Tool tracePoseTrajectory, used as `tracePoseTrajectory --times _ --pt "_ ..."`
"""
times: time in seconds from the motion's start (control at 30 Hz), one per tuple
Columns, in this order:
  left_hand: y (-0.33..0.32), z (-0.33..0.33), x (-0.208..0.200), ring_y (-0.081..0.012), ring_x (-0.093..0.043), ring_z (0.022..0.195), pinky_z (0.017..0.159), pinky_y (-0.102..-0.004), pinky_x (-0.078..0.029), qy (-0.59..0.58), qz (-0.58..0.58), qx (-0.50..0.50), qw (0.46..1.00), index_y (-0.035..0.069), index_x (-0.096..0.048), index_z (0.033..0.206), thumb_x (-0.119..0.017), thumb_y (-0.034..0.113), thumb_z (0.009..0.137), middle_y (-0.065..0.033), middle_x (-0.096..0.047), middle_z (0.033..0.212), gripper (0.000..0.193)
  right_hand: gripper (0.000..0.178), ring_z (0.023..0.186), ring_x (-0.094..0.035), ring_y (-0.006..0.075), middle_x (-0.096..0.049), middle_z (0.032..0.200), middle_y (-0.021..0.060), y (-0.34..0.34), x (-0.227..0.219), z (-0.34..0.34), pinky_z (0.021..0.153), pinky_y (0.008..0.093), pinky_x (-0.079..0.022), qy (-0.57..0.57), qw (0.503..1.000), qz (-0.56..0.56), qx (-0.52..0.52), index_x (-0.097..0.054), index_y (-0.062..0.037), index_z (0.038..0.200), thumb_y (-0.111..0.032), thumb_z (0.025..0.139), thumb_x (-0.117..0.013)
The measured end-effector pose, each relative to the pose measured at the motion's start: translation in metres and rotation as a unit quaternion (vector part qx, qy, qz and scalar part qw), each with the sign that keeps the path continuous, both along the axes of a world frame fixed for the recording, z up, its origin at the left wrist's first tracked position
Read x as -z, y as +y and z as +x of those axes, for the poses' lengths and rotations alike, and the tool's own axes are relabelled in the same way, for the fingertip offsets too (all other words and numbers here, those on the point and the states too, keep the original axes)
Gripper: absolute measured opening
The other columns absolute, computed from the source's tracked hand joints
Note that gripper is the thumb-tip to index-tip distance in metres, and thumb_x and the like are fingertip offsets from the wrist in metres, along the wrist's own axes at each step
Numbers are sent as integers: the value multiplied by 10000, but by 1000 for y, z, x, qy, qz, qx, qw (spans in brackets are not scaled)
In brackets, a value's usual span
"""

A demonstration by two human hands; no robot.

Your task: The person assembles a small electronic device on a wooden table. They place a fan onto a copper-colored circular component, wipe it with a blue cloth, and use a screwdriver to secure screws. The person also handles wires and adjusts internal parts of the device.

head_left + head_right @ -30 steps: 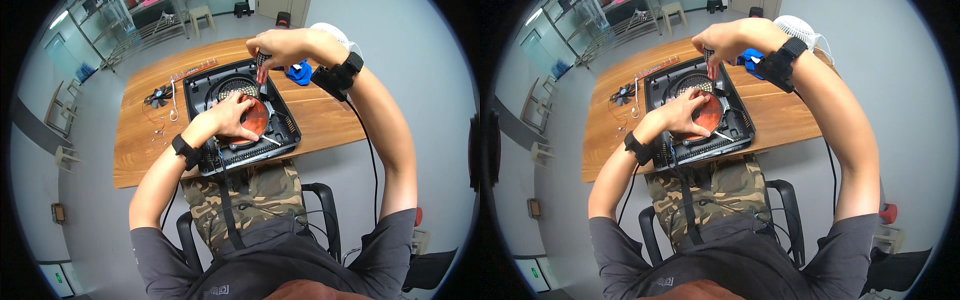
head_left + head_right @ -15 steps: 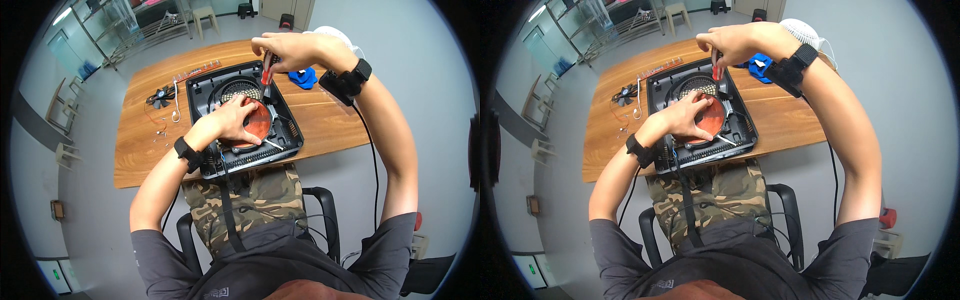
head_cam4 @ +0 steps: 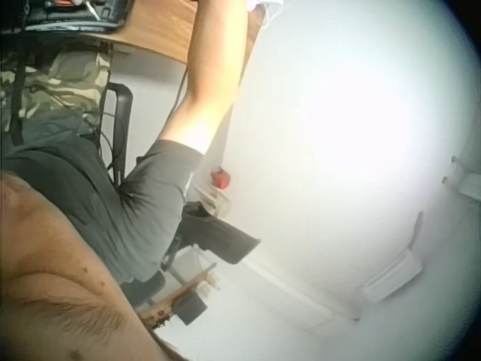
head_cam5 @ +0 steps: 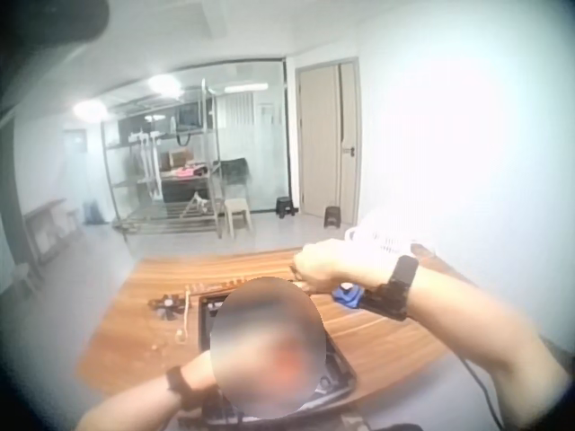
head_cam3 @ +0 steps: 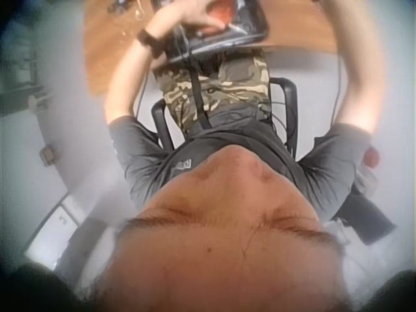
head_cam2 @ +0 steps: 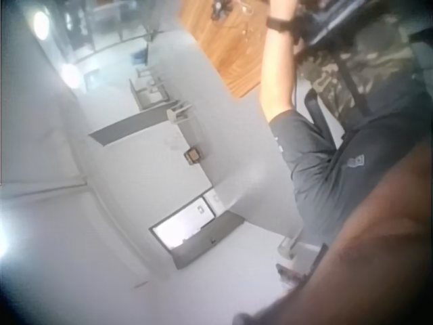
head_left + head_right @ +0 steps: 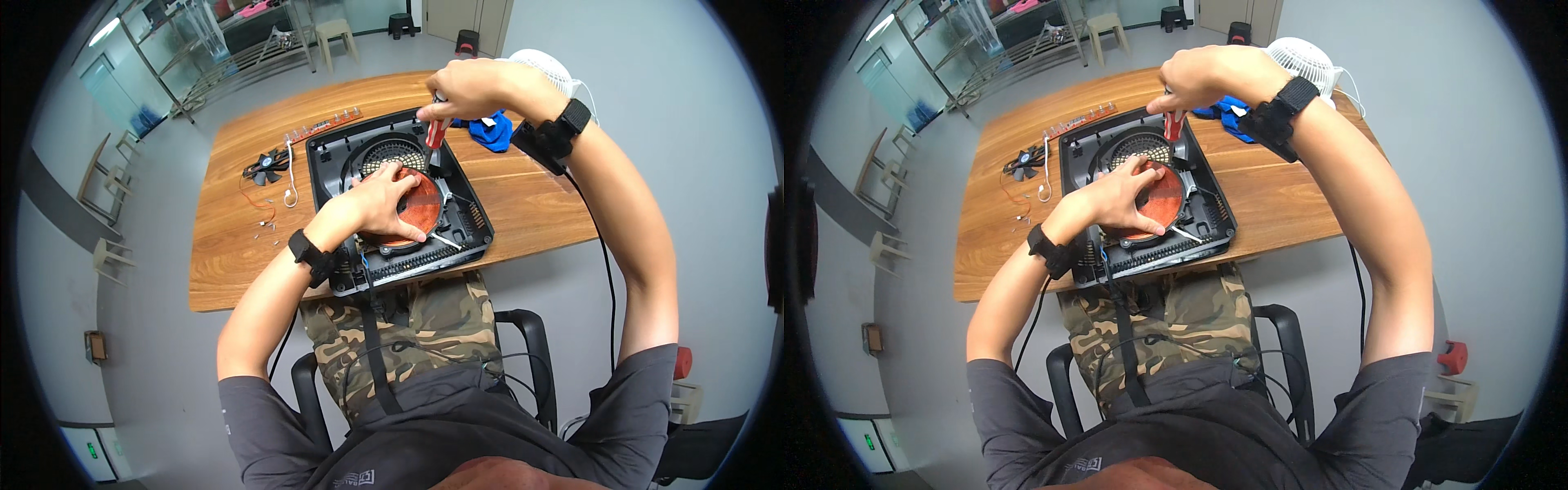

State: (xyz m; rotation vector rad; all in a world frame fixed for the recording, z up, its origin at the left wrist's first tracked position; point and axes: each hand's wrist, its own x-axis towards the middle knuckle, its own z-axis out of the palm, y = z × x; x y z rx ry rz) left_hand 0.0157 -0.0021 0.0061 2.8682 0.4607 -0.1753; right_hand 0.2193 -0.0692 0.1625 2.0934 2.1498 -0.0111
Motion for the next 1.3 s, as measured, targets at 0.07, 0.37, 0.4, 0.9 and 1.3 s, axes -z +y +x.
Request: tracePoseTrajectory --times 0.07,0.37,0.4,0.9,1.3 --pt "-2 3 -2 -407 -365 1435 1060 -641 -413 -10 -4 13 1000 78 -435 1495 -813 735 641 -231 -350 1525 1141 465 784 -706 364 -707 792 210 1 11 17 703 428 -555 55 997 26 -55 -673 10 986 -453 960 -654" --pt "0 3 4 -426 -354 1435 1058 -648 -412 -14 -2 15 1000 84 -422 1505 -801 742 650 -255 -332 1529 1144 515 701 -697 354 -704 728 194 11 11 4 659 425 -559 4 999 8 -50 -708 46 857 -465 917 -694" --pt "-2 4 2 -431 -349 1437 1060 -650 -409 1 -6 11 1000 85 -418 1508 -800 745 650 -258 -326 1533 1147 546 673 -689 357 -693 697 196 11 9 0 645 427 -559 5 999 5 -41 -711 56 825 -481 921 -680" --pt "-3 5 -3 -408 -340 1444 1066 -647 -388 37 6 -1 999 112 -406 1512 -787 775 630 -215 -319 1536 1167 677 626 -657 421 -615 617 265 16 17 16 620 478 -548 -16 999 24 -16 -679 91 710 -543 944 -632" --pt "0 2 -4 -407 -313 1461 1062 -665 -379 46 -6 -12 999 144 -399 1521 -788 786 612 -211 -310 1551 1180 427 758 -711 306 -719 889 191 4 -8 -3 646 403 -567 75 995 -37 -50 -605 47 1051 -306 873 -765"
